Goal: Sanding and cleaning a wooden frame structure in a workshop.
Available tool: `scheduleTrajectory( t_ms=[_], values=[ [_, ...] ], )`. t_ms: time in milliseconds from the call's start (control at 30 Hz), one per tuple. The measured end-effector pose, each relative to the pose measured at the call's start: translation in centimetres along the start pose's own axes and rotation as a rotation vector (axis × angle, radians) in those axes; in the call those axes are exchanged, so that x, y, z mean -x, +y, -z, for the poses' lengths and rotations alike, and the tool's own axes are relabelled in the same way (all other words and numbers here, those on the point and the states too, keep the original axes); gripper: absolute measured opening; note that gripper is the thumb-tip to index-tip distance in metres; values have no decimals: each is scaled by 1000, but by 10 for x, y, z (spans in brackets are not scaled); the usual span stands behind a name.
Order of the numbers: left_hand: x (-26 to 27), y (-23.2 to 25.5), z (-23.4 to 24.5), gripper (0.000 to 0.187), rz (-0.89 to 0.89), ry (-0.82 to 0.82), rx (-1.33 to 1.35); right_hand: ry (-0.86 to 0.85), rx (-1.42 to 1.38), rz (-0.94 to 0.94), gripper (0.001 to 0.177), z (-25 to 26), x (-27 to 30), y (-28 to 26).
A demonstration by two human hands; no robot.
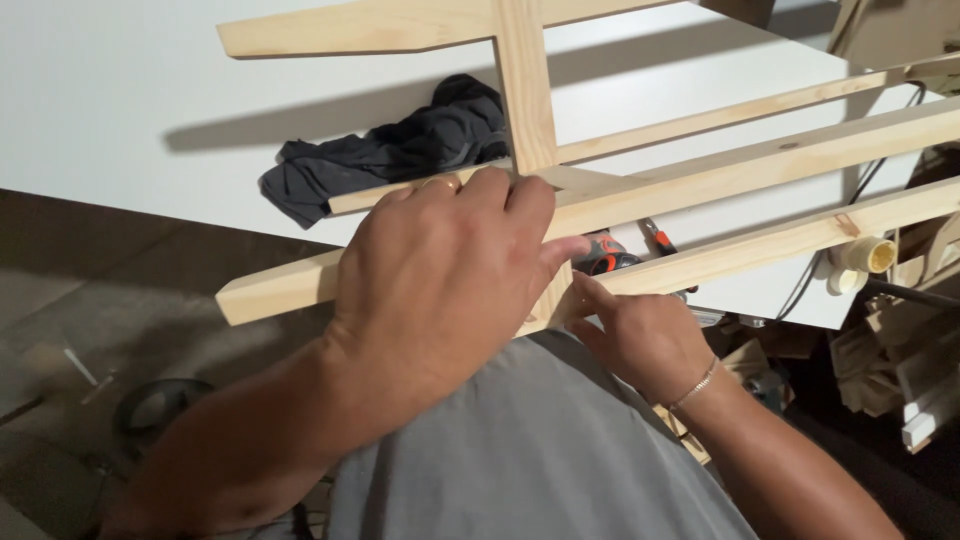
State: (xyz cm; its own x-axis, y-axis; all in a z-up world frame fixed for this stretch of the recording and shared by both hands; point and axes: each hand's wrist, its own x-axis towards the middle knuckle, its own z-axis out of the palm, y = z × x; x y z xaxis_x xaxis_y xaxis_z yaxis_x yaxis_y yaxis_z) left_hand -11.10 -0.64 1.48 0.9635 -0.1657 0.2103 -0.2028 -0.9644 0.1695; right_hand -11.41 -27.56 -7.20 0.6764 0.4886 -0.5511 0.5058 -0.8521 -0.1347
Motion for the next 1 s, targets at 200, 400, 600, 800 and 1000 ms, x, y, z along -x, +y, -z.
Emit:
scheduleTrajectory(
  t_ms=[200,400,600,800,1000],
  values=[
    [-6,-9,-3,56,-52,-8,-92,195,159,95,68,-24,24,23],
    [-7,-14,-7,56,-56,16,-108,-78,216,-402,77,10,29,50],
    [-18,-23,-3,52,-29,-100,-83,-175,-86,-250,79,15,18,-4],
    [-20,-33,-12,61,-58,-7,-138,191,-98,97,69,-23,27,8],
    [-22,-31,-3,60,-4,-129,-80,94,-144,323,66,-36,32,17]
  ],
)
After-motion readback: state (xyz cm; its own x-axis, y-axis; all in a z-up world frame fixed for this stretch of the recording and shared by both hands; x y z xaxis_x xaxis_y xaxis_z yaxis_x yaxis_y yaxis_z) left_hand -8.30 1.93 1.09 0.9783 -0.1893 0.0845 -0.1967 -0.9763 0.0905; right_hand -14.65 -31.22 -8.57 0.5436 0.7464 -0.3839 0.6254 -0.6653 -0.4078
